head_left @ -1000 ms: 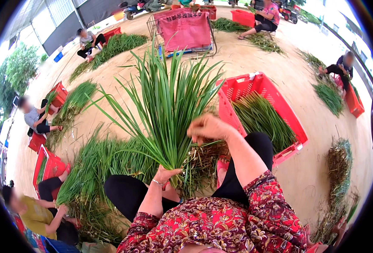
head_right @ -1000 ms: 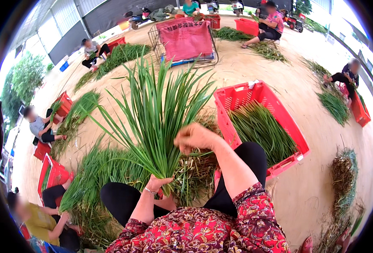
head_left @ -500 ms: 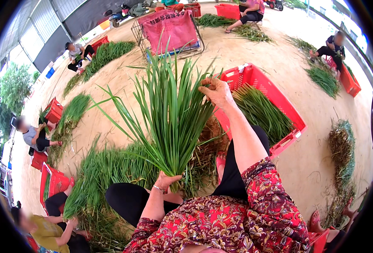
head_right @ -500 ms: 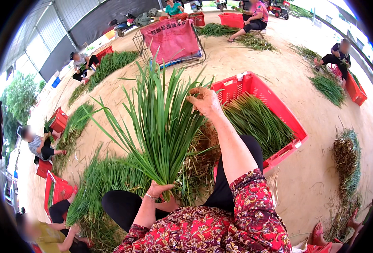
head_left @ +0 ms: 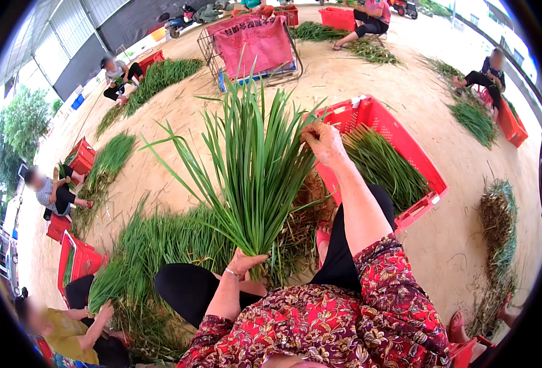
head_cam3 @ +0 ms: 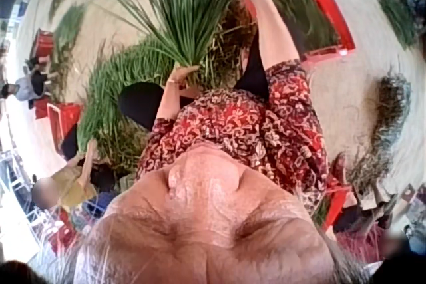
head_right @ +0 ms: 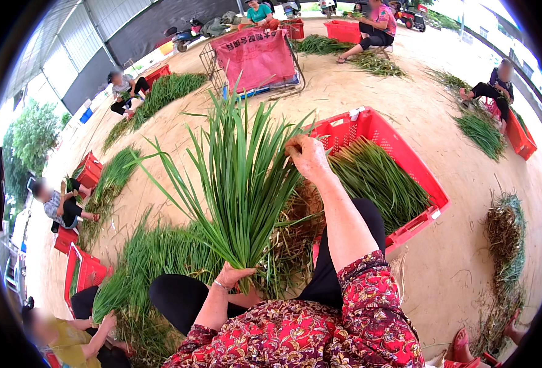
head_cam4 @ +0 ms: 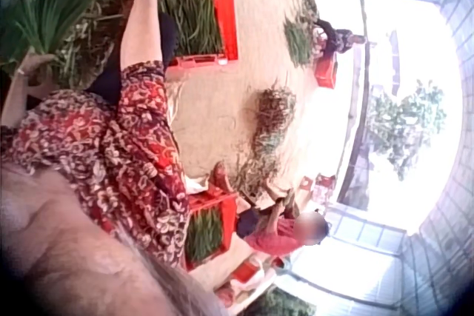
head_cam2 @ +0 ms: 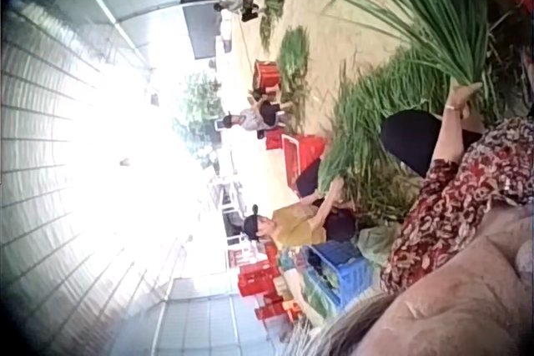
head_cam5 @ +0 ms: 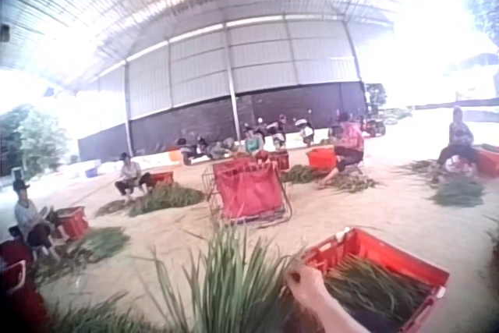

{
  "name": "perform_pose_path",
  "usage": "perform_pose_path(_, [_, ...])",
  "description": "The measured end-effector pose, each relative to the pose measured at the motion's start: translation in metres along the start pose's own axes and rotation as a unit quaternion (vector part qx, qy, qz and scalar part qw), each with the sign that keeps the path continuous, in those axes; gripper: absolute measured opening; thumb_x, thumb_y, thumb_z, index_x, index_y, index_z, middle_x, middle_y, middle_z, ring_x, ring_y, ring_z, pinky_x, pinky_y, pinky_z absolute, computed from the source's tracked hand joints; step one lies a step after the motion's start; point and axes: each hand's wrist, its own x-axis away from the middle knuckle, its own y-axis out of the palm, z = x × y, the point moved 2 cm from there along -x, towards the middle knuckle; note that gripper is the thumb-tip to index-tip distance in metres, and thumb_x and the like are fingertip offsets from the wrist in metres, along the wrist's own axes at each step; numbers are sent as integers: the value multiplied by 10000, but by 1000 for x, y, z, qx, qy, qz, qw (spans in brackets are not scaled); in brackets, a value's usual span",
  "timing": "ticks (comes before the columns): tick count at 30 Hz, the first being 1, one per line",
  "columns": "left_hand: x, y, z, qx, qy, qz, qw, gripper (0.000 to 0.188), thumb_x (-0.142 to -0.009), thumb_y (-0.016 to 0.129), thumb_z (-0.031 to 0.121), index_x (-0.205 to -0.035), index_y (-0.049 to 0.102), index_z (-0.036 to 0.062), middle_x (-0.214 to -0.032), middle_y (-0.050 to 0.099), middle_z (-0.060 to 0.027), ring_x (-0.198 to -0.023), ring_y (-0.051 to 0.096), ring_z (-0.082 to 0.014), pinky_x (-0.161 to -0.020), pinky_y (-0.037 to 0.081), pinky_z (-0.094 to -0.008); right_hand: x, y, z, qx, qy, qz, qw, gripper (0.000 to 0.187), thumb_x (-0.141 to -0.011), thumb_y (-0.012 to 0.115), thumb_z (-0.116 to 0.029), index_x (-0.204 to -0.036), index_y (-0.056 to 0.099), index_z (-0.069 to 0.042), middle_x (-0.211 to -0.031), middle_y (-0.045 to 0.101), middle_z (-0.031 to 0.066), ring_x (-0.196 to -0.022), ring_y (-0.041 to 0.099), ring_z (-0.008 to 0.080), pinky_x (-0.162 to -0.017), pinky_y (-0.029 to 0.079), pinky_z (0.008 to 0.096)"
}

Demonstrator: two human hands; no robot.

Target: The person sorts through bunches of leeks by hand, removing damaged leaves and debris before placing the cleaned bunches into a red plastic crate.

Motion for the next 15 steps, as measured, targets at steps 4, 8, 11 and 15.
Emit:
perform_pose_path(4, [1,0,-1,5,2,15,1000,354,-720,749,-16,-1058,655,30,-968,687,-44,-869,647,-141,-785,531,-291,-1,10,4,-242,89,65,964,92,-868,637,-91,-829,621,-9,-702,642,35,-609,596,102,-545,476,250])
perform_pose_path(8, [0,-3,-2,17,30,7,999,337,-717,751,-42,-1032,652,26,-951,685,-57,-849,653,-158,-779,534,-300,2,16,-1,-396,146,114,899,46,-879,628,-78,-858,613,-39,-705,628,32,-554,560,102,-526,477,240])
perform_pose_path(11, [-3,-4,-2,15,46,10,999,326,-719,752,-39,-1024,658,28,-952,683,-55,-843,650,-155,-771,533,-297,3,15,6,-452,172,151,862,37,-874,632,-67,-853,612,-44,-723,634,35,-560,564,107,-514,474,241])
perform_pose_path(15, [-2,-6,-3,-10,26,15,999,388,-724,757,-17,-1092,640,20,-1016,676,-48,-899,637,-148,-810,527,-309,3,7,1,-51,-108,264,957,39,-826,641,-20,-835,603,-22,-697,634,69,-587,611,135,-558,490,271])
